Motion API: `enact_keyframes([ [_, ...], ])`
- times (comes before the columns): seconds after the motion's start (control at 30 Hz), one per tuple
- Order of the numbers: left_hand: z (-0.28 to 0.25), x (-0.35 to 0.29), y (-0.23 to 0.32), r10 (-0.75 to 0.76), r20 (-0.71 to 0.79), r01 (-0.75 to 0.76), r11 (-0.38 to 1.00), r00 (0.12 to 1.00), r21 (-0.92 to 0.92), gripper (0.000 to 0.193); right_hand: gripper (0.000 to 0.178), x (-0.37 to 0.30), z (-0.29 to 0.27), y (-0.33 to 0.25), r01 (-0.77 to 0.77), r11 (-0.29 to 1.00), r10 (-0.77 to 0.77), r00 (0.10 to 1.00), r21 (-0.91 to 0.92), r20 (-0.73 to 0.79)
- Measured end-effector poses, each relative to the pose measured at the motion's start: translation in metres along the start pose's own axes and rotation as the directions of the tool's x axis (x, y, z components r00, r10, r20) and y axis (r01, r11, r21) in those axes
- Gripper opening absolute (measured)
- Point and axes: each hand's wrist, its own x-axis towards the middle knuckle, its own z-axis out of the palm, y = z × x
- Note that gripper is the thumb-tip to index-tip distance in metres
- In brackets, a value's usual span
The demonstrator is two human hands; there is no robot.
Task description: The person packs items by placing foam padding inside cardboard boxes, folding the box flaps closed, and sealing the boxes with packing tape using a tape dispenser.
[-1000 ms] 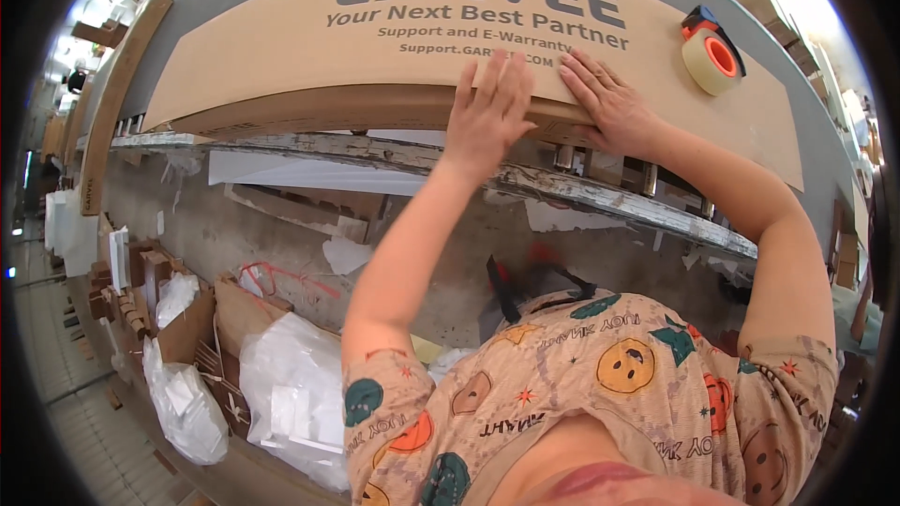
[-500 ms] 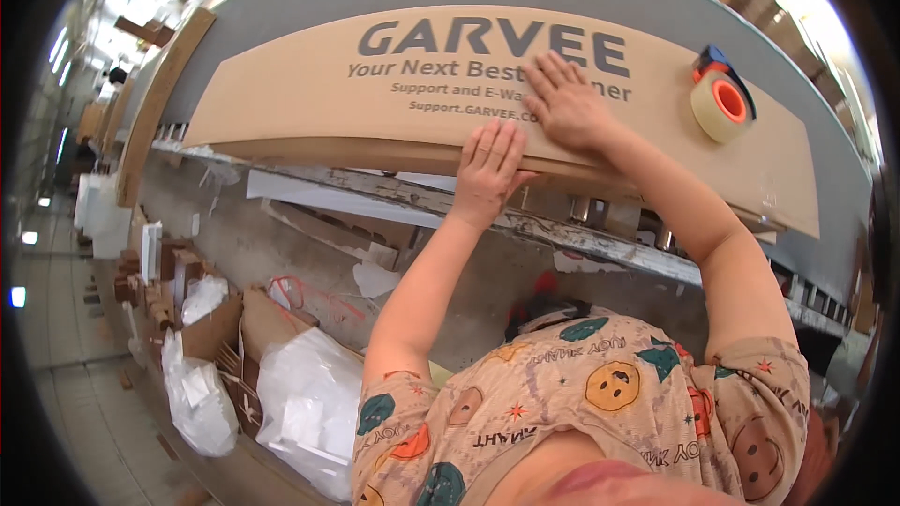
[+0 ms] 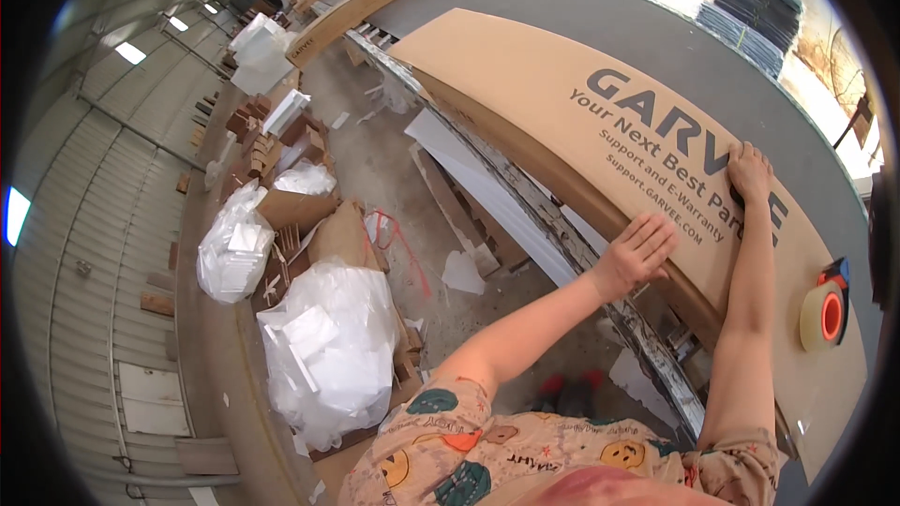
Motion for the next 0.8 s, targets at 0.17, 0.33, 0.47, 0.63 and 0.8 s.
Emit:
enact_keyframes([
  [0.17,-0.009,0.013,-0.003,0.049,0.066,-0.053,0.997,0.997,0.064,0.063,0.055,0.001,0.004,-0.001,0.001,1.0,0.0,0.999,0.024,-0.052],
  [0.33,-0.008,0.051,-0.005,0.289,0.446,-0.315,0.949,0.847,-0.018,0.082,0.051,-0.011,0.006,-0.014,-0.009,1.0,0.008,0.998,-0.015,-0.065],
  [0.47,0.032,0.055,0.0,0.426,0.317,-0.367,0.902,0.848,-0.229,0.091,0.033,-0.008,0.026,0.041,0.073,0.989,-0.071,0.997,0.127,-0.015],
  [0.63,-0.006,0.034,-0.051,0.31,0.271,-0.295,0.951,0.912,-0.094,0.092,0.018,-0.149,-0.1,-0.001,0.604,0.768,-0.273,0.61,0.213,-0.744],
  [0.8,-0.01,0.055,-0.048,0.391,0.279,-0.392,0.918,0.877,-0.054,0.085,0.032,-0.193,-0.174,0.206,0.061,0.918,0.191,0.799,0.393,-0.57],
])
